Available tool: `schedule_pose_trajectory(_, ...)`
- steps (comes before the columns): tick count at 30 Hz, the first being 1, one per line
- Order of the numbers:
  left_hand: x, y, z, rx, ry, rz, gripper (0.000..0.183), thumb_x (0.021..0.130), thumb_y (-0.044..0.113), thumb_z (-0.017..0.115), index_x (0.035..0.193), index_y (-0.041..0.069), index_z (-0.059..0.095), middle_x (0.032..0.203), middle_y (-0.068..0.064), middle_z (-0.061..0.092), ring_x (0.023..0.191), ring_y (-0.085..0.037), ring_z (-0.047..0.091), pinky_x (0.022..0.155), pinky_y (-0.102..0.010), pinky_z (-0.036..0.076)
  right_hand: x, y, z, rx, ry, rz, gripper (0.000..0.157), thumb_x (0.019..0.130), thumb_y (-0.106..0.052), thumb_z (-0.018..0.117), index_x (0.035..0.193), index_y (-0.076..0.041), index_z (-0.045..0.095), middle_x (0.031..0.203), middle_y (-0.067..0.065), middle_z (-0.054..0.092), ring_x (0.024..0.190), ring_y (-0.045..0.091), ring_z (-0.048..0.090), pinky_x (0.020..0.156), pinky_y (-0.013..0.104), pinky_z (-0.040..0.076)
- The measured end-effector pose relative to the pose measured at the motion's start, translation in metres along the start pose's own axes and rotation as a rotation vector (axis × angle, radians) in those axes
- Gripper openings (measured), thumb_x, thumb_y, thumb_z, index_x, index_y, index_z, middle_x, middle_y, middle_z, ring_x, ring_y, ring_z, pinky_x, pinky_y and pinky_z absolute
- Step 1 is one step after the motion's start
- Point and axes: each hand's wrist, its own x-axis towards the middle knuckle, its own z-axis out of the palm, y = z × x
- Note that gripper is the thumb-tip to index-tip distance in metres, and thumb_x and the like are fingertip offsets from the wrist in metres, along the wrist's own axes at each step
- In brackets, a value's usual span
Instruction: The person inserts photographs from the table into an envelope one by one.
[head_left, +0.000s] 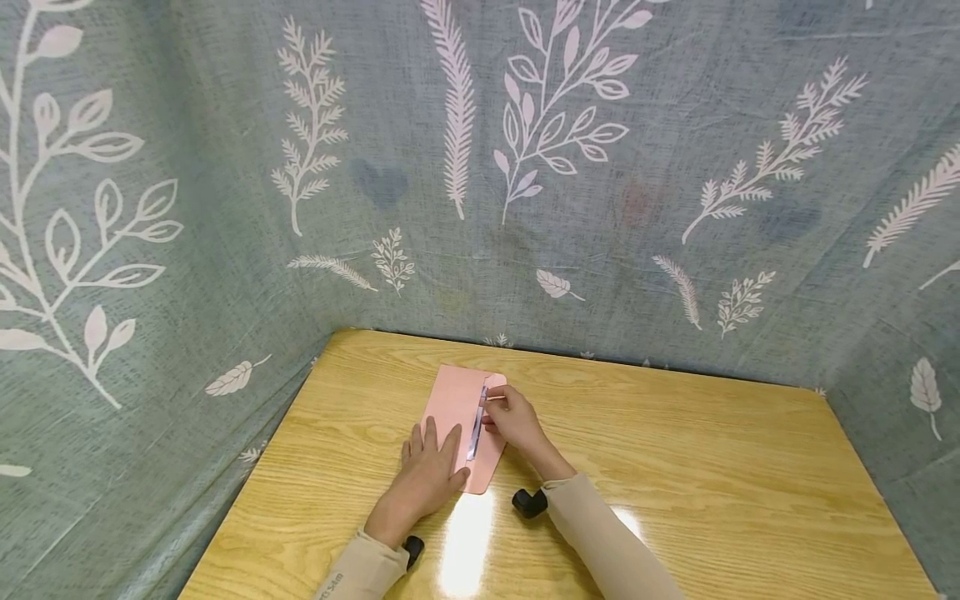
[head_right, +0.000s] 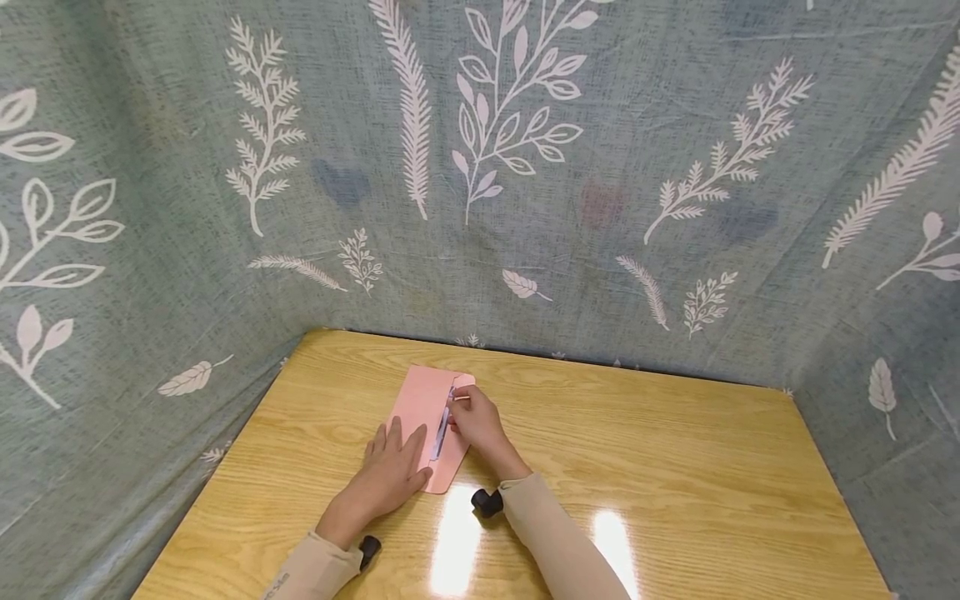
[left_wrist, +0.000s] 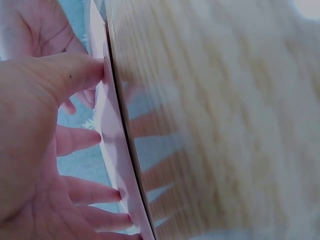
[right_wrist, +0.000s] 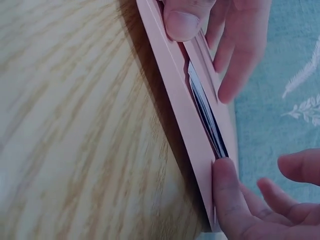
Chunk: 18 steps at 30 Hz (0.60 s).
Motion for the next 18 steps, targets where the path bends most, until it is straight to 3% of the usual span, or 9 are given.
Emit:
schedule_pose_trajectory(8,0.003,-0.005,-0.002,-0.016,-0.023,-0.018,0.070,0.088,0.044,0.057,0.145,0.013,0.031,0.145,-0.033,0.011,0.130,-0.052,0.009,0.099,-0.062,0.017,-0.004,0.005,-0.007,0.000,-0.008,-0.043,0.028,0.093,-0.011,0.051,0.117,0.003,0.054,0.100,0.018,0.060,0.085,0.029,0.062,0.071,0.036,0.052)
schedule_pose_trajectory(18,0.000,-0.011,-0.008,0.008,-0.011,-0.016,0.068,0.090,0.046,0.051,0.146,0.015,0.027,0.146,-0.030,0.013,0.132,-0.047,0.012,0.101,-0.057,0.020,-0.023,0.004,-0.037,0.059,0.002,-0.078,0.028,0.095,-0.010,0.050,0.116,0.008,0.054,0.102,0.026,0.059,0.092,0.040,0.059,0.079,0.047,0.048)
